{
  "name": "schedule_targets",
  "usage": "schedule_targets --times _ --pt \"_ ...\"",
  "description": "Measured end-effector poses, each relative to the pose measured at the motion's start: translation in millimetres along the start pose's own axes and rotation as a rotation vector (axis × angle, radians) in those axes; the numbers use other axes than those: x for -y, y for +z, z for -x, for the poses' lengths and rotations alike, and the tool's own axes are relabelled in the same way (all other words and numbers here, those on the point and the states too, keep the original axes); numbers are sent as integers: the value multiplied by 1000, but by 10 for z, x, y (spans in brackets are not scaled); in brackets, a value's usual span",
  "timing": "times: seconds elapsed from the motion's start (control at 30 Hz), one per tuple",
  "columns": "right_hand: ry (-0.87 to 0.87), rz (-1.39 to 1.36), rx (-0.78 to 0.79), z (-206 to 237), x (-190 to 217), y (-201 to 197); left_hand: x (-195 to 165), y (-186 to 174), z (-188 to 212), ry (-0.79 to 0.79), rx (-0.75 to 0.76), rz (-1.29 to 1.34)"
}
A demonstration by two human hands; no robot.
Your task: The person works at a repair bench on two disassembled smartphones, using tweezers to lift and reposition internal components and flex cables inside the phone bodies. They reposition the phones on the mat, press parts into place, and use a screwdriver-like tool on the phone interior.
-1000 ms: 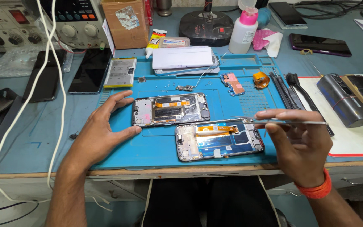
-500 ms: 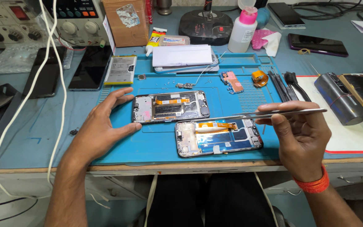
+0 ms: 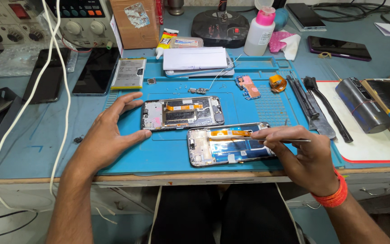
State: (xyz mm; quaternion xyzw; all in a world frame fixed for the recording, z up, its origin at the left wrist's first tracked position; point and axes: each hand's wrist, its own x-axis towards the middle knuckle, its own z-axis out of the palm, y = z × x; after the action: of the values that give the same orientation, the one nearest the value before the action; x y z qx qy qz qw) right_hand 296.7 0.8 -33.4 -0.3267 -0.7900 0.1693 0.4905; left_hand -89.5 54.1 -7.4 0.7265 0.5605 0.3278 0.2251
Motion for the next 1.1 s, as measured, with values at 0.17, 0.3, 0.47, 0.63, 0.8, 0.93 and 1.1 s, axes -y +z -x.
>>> schedule_targets --times 0.17,0.3,0.47,0.63,0.8,0.93,1.1 --pt "47 -17 1 -4 -8 -4 -7 -2 2 30 -7 -1" --pt "50 -62 -50 21 -3 -2 -9 1 1 23 -6 -2" --pt "-19 -134 -254 27 30 -2 -3 9 5 19 -4 15" --pt "-4 -174 -477 1 88 -23 5 11 -4 26 -4 18" --pt "23 -79 -534 -31 106 -238 23 6 -6 -20 1 -4" --pt "58 115 -453 -101 113 -442 36 2 -22 2 3 -1" --pt "349 574 -163 -302 54 -588 51 0 -19 -24 6 -7"
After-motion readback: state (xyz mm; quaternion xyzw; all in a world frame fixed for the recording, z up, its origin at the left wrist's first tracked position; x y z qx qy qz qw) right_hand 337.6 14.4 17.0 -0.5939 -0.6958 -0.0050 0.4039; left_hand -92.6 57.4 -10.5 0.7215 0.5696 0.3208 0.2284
